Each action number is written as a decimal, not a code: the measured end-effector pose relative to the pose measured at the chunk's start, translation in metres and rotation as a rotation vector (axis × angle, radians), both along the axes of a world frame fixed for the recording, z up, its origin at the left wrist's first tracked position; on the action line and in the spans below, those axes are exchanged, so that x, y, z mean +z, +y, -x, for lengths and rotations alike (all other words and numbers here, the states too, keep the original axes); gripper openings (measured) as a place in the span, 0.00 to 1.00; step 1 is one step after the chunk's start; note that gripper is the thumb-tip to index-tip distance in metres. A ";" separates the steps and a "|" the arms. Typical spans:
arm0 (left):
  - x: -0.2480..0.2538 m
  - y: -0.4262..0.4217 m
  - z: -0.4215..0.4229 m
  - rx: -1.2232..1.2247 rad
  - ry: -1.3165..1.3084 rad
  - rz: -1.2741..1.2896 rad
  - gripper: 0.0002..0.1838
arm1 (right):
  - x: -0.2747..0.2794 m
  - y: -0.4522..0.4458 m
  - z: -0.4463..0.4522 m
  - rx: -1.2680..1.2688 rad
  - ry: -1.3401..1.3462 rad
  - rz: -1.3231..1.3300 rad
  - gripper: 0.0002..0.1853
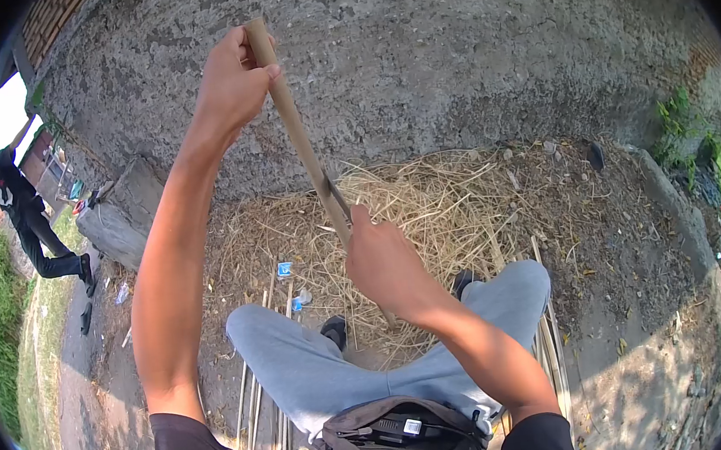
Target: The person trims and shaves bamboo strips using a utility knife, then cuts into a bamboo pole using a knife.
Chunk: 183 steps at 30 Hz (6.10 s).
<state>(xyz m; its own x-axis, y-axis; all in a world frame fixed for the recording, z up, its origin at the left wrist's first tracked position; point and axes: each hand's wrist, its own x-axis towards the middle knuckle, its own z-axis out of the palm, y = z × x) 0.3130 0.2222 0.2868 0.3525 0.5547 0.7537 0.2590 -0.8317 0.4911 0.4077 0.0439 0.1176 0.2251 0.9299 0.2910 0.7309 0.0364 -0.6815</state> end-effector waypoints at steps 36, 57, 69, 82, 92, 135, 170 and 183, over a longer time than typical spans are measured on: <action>0.001 -0.011 -0.006 0.091 0.131 -0.060 0.17 | -0.063 0.028 -0.036 0.048 0.241 0.164 0.11; 0.001 -0.012 0.004 0.285 0.141 -0.129 0.16 | -0.089 0.010 -0.009 0.020 0.201 0.456 0.14; -0.002 0.021 0.015 0.229 0.102 0.026 0.15 | -0.104 0.027 -0.051 0.211 1.110 0.771 0.11; -0.003 0.006 0.022 0.157 0.122 -0.012 0.17 | -0.006 0.019 0.010 0.017 0.191 -0.002 0.13; -0.002 0.000 0.022 0.268 0.120 -0.029 0.15 | -0.164 0.036 -0.006 0.127 0.112 0.366 0.14; 0.000 -0.015 0.038 0.016 0.005 0.151 0.12 | -0.123 0.040 0.007 0.098 0.264 0.181 0.15; -0.008 0.013 0.074 -0.011 0.068 0.170 0.26 | -0.405 0.040 -0.028 0.110 -0.074 0.809 0.22; -0.188 0.010 0.021 0.087 -0.245 0.431 0.54 | -0.413 0.041 -0.031 0.083 0.012 0.705 0.29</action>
<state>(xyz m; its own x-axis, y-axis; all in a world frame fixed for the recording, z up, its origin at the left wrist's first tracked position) 0.2922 0.2320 0.0989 0.1320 0.8534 0.5043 0.1523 -0.5202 0.8404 0.4387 0.0851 -0.2956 0.1443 0.9100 -0.3887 0.7369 -0.3610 -0.5715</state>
